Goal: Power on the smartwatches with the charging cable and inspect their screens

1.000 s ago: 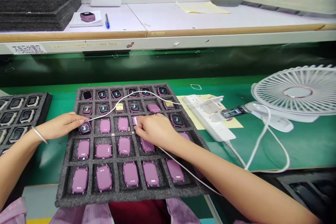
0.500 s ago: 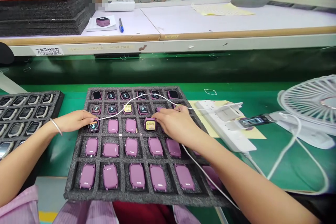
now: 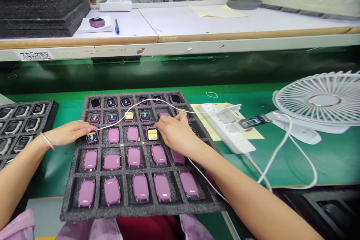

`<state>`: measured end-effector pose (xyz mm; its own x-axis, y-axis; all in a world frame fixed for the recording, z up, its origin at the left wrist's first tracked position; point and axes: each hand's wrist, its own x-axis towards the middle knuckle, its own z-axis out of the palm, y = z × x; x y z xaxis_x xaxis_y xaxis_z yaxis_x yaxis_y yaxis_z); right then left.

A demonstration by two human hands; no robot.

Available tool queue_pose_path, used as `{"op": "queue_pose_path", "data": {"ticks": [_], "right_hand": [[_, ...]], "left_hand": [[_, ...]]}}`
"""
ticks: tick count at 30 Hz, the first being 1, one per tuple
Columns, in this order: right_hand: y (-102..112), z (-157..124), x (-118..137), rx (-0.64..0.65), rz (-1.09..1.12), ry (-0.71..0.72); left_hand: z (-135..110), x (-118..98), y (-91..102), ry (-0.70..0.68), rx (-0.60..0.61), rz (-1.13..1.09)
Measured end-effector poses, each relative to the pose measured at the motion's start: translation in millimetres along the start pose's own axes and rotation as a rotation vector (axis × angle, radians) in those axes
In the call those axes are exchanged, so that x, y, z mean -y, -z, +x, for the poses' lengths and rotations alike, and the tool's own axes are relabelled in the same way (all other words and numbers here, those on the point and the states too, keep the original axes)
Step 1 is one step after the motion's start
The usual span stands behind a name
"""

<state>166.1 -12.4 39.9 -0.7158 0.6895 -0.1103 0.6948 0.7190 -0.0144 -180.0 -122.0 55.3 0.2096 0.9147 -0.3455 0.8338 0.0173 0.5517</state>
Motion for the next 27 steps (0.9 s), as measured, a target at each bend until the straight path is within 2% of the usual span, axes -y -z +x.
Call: {"op": "queue_pose_path", "data": {"ticks": [13, 20, 27], "right_hand": [[6, 0, 3, -0.005, 0.025, -0.036], [13, 7, 0, 0.068, 0.093, -0.044], [16, 9, 3, 0.121, 0.060, -0.079]], "left_hand": [[3, 5, -1.7, -0.022, -0.022, -0.064], [3, 4, -0.7, -0.019, -0.015, -0.064], [2, 6, -2.0, -0.003, 0.001, -0.018]]}}
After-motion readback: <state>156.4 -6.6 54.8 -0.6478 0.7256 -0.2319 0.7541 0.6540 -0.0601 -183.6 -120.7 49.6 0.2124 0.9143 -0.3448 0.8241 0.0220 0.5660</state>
